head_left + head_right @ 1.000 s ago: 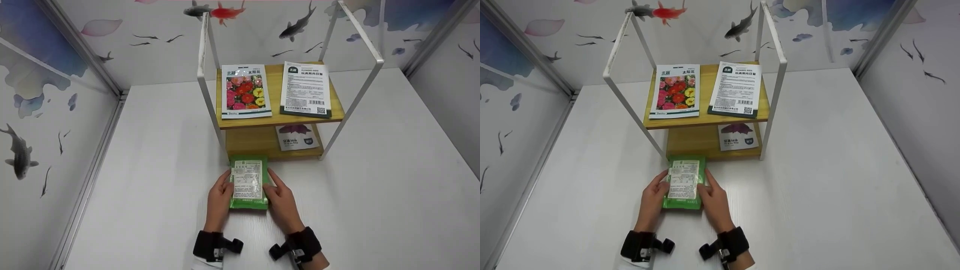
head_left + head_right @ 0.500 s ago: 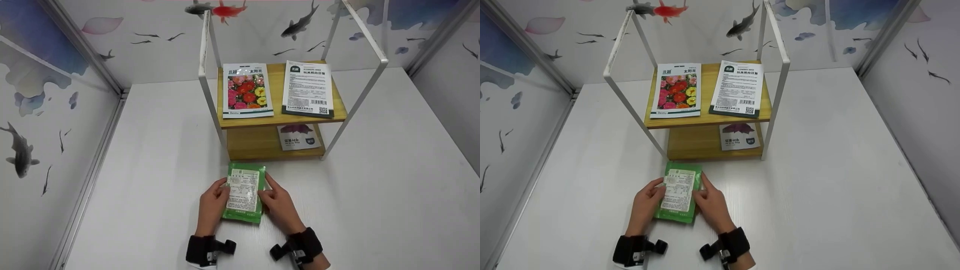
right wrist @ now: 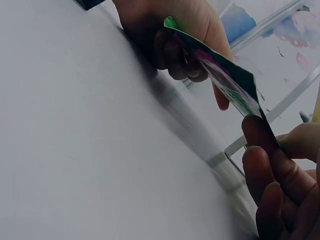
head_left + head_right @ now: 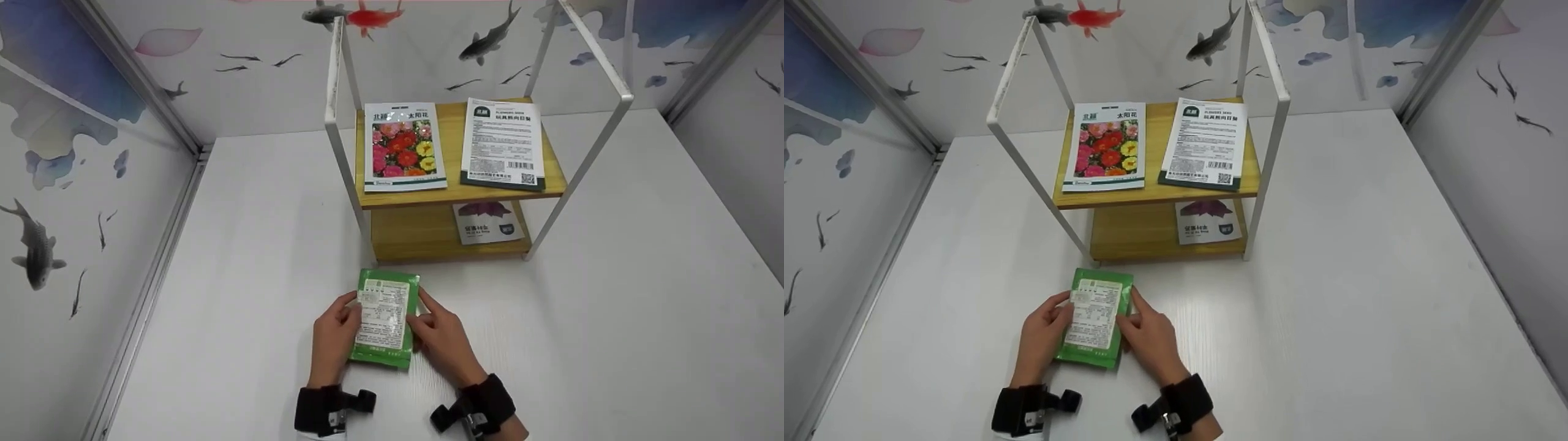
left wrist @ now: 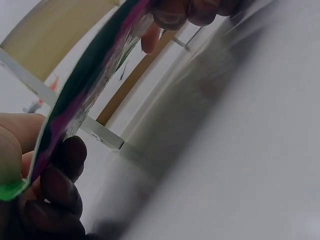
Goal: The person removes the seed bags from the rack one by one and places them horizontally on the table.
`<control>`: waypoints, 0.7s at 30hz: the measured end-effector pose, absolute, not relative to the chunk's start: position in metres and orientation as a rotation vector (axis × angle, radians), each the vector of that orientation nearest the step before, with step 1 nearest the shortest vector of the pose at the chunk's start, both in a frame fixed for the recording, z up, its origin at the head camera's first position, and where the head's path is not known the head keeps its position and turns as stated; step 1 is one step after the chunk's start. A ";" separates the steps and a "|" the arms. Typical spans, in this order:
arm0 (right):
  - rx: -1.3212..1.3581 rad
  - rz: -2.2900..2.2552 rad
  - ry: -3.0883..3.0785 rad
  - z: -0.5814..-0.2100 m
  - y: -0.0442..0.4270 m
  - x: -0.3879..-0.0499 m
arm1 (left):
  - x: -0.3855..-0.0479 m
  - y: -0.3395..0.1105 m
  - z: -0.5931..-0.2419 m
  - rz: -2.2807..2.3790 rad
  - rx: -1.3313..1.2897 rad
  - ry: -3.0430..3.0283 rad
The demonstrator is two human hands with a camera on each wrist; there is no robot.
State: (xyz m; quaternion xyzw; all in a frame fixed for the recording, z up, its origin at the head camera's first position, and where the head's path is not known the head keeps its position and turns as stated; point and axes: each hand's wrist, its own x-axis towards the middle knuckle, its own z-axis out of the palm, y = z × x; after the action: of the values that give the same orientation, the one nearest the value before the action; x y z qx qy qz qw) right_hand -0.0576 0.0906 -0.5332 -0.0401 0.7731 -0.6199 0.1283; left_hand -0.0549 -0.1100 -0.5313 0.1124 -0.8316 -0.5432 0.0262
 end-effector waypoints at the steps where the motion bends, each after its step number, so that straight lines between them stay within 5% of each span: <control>1: -0.116 -1.811 2.246 -0.533 0.088 -0.058 | -0.055 -0.111 -0.531 -1.671 0.356 -2.569; 21: -0.154 -1.635 2.296 -0.532 0.045 -0.062 | -0.057 -0.139 -0.535 -1.304 0.444 -2.584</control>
State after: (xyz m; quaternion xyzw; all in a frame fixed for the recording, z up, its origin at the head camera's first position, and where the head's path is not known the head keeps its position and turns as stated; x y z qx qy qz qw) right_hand -0.0619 0.0454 -0.5318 -0.0539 0.8031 -0.5718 0.1587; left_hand -0.0567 -0.1385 -0.5349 0.1507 -0.8775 -0.4427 0.1064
